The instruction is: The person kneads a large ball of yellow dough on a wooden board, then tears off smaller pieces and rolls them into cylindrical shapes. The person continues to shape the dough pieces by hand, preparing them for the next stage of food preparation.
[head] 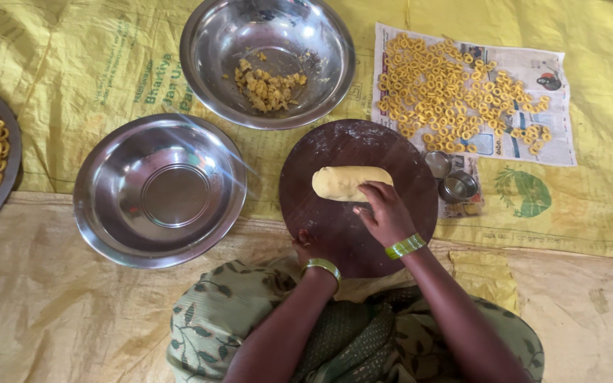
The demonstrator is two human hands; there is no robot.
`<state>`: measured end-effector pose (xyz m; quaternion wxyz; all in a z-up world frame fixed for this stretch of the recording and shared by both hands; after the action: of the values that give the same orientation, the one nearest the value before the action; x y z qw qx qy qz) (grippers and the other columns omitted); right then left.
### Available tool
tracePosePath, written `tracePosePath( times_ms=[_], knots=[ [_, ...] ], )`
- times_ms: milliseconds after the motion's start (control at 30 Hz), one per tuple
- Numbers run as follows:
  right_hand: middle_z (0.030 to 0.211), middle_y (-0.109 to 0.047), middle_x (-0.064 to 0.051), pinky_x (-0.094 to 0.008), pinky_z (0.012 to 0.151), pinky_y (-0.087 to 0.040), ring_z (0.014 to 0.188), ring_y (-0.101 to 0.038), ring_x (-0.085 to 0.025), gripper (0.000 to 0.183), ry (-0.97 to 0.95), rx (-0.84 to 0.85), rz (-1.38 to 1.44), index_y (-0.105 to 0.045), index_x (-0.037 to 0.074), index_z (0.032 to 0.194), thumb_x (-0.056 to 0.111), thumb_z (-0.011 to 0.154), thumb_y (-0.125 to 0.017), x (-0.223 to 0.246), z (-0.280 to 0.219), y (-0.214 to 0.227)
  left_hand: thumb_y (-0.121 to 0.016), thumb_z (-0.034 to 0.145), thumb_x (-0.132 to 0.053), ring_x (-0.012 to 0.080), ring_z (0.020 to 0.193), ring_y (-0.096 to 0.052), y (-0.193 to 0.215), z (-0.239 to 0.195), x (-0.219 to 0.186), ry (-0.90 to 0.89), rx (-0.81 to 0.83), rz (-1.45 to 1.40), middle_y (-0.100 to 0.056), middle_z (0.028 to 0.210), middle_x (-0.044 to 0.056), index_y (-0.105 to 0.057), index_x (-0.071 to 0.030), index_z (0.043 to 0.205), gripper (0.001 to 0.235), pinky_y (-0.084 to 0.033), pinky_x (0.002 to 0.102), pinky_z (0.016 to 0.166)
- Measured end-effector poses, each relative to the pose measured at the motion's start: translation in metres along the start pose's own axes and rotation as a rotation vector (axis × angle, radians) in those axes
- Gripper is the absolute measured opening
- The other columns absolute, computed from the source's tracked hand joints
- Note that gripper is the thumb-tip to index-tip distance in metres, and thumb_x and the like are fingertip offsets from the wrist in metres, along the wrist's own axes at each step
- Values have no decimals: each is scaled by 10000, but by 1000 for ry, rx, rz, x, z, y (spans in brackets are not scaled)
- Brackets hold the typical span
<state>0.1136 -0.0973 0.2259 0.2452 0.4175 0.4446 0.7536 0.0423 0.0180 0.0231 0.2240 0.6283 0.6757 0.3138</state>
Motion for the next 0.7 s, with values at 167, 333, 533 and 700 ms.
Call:
tracePosePath(
  times_ms=[167,333,533,700],
  knots=[
    [1202,-682,-122,-349,831,-617,1078,-707,-251,373,-145,-139,261,-681,60,1200,111,848,-794,-4,-42,18,-478,1058,-266,385,1367,-529,84,-81,13,-340,11,-46,-572,1467,141,-643,-96,1382,402,-399,608,1090],
    [1103,-718,-86,-299,803,-621,1000,-739,-185,307,-457,-156,522,-700,48,1165,25,863,-750,-23,-57,9,-590,981,-301,346,1027,-721,152,-108,19,-410,-315,-336,-748,1087,152,-768,-105,1081,283,-581,483,858],
    [1102,-744,-98,-301,847,-611,1015,-744,-180,281,-364,-158,590,-698,14,1154,-19,876,-724,-22,-42,3,-627,992,-276,337,844,-750,181,-93,26,-544,-665,-1011,-771,912,163,-800,-99,1037,252,-601,442,737],
    [1103,-740,-107,-296,829,-605,979,-733,-174,288,-383,-133,651,-698,7,1162,-32,877,-691,-19,-37,2,-700,944,-137,166,827,-792,183,-66,29,-621,-553,-1460,-807,919,119,-797,-52,1030,154,-624,312,725]
  ],
)
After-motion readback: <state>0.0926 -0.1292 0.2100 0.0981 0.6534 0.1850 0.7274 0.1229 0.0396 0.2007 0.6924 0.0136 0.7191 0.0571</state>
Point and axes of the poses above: each hand's wrist, its own z-axis towards the middle knuckle, its own y-axis out of the back of the hand, x = y × z, the point moved 4 cm from there along z, towards the middle knuckle
